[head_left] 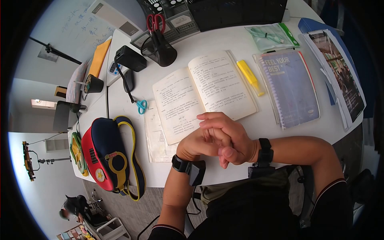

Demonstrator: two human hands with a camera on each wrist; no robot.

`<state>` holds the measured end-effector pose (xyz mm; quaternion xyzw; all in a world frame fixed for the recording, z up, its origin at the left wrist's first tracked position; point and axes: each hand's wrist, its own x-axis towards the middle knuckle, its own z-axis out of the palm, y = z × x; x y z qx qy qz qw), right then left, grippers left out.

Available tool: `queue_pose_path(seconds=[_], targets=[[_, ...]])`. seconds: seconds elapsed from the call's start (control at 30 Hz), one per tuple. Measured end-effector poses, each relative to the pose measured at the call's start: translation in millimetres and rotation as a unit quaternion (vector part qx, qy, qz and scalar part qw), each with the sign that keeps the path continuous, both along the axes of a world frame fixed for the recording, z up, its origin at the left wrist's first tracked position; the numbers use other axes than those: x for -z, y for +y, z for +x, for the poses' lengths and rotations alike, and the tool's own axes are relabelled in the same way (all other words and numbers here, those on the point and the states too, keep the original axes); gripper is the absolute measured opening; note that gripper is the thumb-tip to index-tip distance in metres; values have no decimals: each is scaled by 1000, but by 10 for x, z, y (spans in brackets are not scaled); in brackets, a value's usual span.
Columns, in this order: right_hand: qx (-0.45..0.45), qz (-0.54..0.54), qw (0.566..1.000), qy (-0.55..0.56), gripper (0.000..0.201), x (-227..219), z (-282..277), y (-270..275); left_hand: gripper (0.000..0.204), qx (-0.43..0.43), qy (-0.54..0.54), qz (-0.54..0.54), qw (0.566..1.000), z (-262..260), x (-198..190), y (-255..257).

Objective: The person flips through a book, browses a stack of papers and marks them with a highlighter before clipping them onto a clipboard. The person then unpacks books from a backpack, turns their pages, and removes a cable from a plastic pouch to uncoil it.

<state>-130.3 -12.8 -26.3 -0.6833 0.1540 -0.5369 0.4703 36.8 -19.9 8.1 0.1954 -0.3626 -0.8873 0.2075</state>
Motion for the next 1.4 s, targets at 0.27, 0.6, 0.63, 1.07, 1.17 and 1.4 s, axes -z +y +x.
queue_pose_path(seconds=[0.27, 0.6, 0.63, 1.07, 1.17, 1.4], targets=[[-2, 16, 1000, -4, 74, 3, 9, 15, 13, 5, 39, 14, 999, 4, 60, 13], [16, -9, 1000, 6, 77, -14, 15, 2, 16, 6, 27, -14, 1000, -7, 16, 2], [13, 2, 1000, 8, 77, -25, 12, 7, 16, 2, 31, -11, 999, -10, 13, 3], [20, -7, 1000, 11, 75, -19, 17, -1, 7, 23, 44, -24, 999, 9, 28, -20], [14, 7, 1000, 13, 74, -25, 14, 7, 7, 20, 55, -18, 998, 4, 29, -16], [7, 14, 1000, 6, 72, -13, 15, 18, 8, 24, 54, -16, 998, 11, 44, -16]])
